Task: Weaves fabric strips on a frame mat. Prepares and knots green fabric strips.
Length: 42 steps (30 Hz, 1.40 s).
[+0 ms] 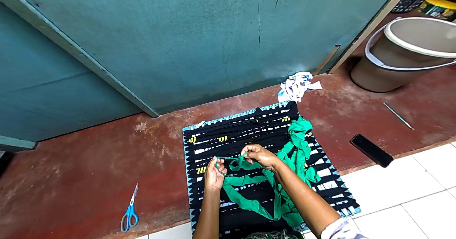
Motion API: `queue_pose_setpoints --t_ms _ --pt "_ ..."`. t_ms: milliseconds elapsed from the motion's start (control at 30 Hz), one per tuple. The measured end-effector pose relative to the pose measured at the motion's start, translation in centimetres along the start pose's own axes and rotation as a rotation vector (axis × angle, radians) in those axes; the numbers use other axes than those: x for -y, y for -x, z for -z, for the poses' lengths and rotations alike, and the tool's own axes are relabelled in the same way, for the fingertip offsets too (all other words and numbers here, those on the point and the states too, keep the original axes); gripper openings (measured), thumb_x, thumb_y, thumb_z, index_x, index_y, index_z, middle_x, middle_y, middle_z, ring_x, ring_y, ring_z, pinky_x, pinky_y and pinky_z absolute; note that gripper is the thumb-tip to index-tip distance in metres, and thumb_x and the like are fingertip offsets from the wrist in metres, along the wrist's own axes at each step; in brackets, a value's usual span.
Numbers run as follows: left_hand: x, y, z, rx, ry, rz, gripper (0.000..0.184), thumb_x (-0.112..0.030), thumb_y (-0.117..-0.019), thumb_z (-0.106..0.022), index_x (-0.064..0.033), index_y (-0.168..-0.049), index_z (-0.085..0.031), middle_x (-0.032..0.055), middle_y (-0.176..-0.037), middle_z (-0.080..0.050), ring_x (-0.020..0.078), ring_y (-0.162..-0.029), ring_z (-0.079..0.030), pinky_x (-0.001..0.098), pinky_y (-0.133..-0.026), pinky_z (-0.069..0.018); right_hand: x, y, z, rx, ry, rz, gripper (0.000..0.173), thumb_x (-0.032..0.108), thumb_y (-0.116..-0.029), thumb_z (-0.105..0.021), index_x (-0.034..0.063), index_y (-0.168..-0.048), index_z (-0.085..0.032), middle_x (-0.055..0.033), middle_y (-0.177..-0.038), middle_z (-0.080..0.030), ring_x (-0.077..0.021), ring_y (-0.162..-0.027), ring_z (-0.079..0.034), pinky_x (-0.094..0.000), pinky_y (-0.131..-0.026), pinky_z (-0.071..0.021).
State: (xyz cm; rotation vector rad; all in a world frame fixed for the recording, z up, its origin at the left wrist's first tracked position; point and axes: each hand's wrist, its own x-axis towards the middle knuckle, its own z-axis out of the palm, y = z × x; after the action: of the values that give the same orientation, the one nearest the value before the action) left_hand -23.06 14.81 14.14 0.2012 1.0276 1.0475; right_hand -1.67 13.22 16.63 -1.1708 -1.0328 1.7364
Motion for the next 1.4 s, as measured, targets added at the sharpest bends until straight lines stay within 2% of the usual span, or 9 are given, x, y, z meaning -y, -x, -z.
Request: queue_pose_setpoints --t_ms 200,333,500,733,833,933,1100,1233,1400 --pt "0.3 1.3 -0.3 0.068 -0.087 -0.100 0.036 -0.013 -0.1118 -0.027 -0.0054 -0.096 -0.058 0.0030 -0.075 -0.066 0.0070 -0.052 -0.058 0.0194 -0.049 -0.0502 1.6 -1.4 -1.5 -0.279 -0.135 -0.228 0.011 0.003 -0.1090 -0.039 0.0024 -0.108 -0.049 -0.0008 -0.066 -0.055 -0.0053 -0.045 -0.047 -0.0185 -0.044 -0.0414" --pt "1.8 2.3 0.4 0.204 -0.227 -0.189 0.032 -0.006 -0.1068 -0.032 -0.0006 -0.101 -0.063 0.0044 -0.086 -0.070 0.0099 -0.071 -0.067 0.0241 -0.066 -0.0579 1.7 -2.2 -2.2 -0.379 -0.309 -0.229 0.010 0.005 -0.1101 -0.036 0.0032 -0.111 -0.046 -0.0019 -0.067 -0.054 -0.0069 -0.046 -0.047 -0.0202 -0.044 -0.0421" --pt "4.4 3.3 0.8 0.355 -0.524 -0.223 0.024 -0.005 -0.0975 -0.046 -0.0003 -0.099 -0.069 0.0017 -0.092 -0.073 0.0075 -0.083 -0.068 0.0258 -0.081 -0.0563 2.0 -2.8 -3.2 -0.425 -0.578 -0.199 0.013 0.006 -0.1105 -0.033 0.0054 -0.110 -0.046 -0.0019 -0.069 -0.055 -0.0074 -0.049 -0.050 -0.0203 -0.047 -0.0445" --pt "6.0 1.7 -0.6 0.228 -0.417 -0.235 0.020 0.006 -0.0982 -0.047 0.0021 -0.095 -0.066 0.0032 -0.081 -0.071 0.0091 -0.077 -0.068 0.0256 -0.078 -0.0565 1.0 -1.8 -4.6 -0.320 -0.765 -0.165 0.016 0.007 -0.1103 -0.030 0.0062 -0.111 -0.046 -0.0043 -0.074 -0.061 -0.0068 -0.050 -0.053 -0.0189 -0.046 -0.0452" --pt "5.8 1.5 -1.6 0.188 -0.431 -0.309 0.019 0.015 -0.0932 -0.052 0.0069 -0.103 -0.066 0.0051 -0.091 -0.072 0.0069 -0.087 -0.068 0.0252 -0.086 -0.0564 0.6 -1.1 -5.0 -0.300 -0.764 -0.142 0.017 0.007 -0.1105 -0.029 0.0066 -0.111 -0.046 -0.0050 -0.076 -0.062 -0.0081 -0.051 -0.054 -0.0204 -0.048 -0.0464" --pt "5.5 1.1 -2.0 0.179 -0.533 -0.387 0.016 0.015 -0.0895 -0.057 0.0063 -0.097 -0.068 0.0035 -0.088 -0.070 0.0041 -0.084 -0.066 0.0228 -0.083 -0.0560 0.2 -0.6 -5.1 -0.263 -0.735 -0.102 0.019 0.007 -0.1106 -0.028 0.0067 -0.110 -0.047 -0.0058 -0.078 -0.066 -0.0083 -0.052 -0.056 -0.0204 -0.049 -0.0474" --pt "4.7 1.0 -2.3 0.168 -0.484 -0.304 0.024 0.013 -0.0938 -0.051 -0.0011 -0.084 -0.067 -0.0030 -0.066 -0.064 -0.0005 -0.052 -0.050 0.0162 -0.049 -0.0414 -0.4 -0.3 -5.1 -0.245 -0.696 -0.066 0.019 0.006 -0.1102 -0.028 0.0075 -0.109 -0.047 -0.0051 -0.078 -0.066 -0.0084 -0.054 -0.057 -0.0210 -0.051 -0.0487" --pt "3.6 1.6 -2.1 0.231 -0.213 -0.074 0.024 0.012 -0.0942 -0.043 -0.0010 -0.091 -0.063 0.0060 -0.079 -0.071 0.0116 -0.067 -0.068 0.0260 -0.063 -0.0582 -0.8 -0.5 -5.0 -0.256 -0.674 -0.041 0.018 0.006 -0.1102 -0.029 0.0064 -0.109 -0.047 -0.0053 -0.079 -0.066 -0.0083 -0.053 -0.057 -0.0212 -0.050 -0.0492" --pt "3.0 1.8 -1.5 0.234 -0.149 -0.010 0.026 -0.006 -0.1036 -0.036 -0.0029 -0.107 -0.061 0.0074 -0.091 -0.072 0.0149 -0.079 -0.071 0.0294 -0.068 -0.0592 -0.8 -0.7 -4.9 -0.270 -0.584 -0.041 0.017 0.006 -0.1106 -0.030 0.0049 -0.110 -0.047 -0.0069 -0.081 -0.067 -0.0081 -0.053 -0.058 -0.0210 -0.051 -0.0507"
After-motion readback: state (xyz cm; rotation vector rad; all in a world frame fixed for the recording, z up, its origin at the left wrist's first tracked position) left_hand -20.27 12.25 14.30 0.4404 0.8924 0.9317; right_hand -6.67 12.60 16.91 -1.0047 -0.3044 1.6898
